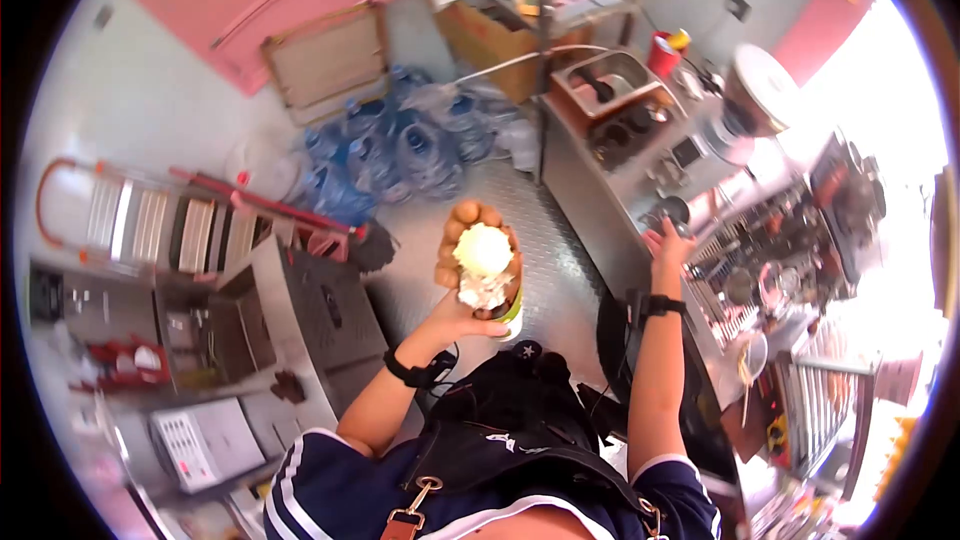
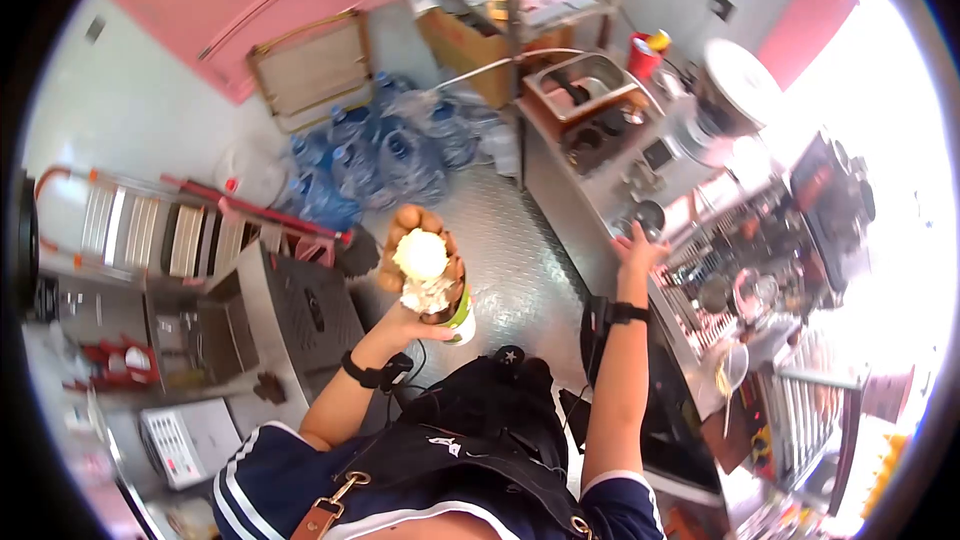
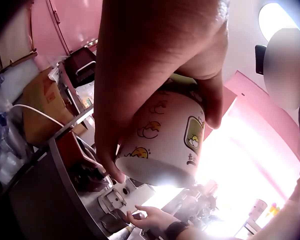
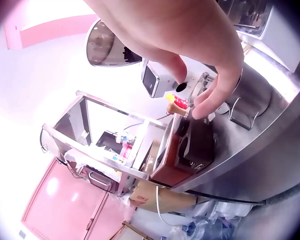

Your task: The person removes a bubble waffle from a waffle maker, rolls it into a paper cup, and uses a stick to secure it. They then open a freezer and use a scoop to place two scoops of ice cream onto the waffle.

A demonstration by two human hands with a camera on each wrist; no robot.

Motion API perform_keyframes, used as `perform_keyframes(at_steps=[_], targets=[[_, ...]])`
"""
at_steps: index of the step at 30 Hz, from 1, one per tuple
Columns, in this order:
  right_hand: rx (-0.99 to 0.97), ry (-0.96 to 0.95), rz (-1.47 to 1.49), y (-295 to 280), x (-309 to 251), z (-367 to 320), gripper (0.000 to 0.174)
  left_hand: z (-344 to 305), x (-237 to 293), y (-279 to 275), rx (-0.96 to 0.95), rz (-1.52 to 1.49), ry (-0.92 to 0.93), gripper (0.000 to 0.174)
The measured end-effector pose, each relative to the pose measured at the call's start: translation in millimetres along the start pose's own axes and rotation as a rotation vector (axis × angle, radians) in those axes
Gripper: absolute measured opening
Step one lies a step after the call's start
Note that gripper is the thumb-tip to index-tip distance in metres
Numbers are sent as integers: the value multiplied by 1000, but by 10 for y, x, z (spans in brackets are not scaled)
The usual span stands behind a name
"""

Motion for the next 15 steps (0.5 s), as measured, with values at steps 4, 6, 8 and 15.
perform_keyframes(at_steps=[4,6,8,15], targets=[[46,31,-70,-74,-30,-179,86,-203,265,64,185,-97,23,69],[-75,47,-84,-42,40,-356,86,-363,314,38,273,-122,64,69],[-217,87,-152,99,162,-694,85,-503,325,27,383,-156,122,69],[-1174,449,-596,385,1160,-2126,33,-1538,285,95,701,-287,263,82]])
Point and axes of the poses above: each hand's wrist, its own z-axis towards the middle knuckle, its own y-axis out of the palm, x = y × z, the point moved 6 cm from there along z, towards the middle knuckle, and after that the axes turned 4 degrees about y, right-handed, at the moved point
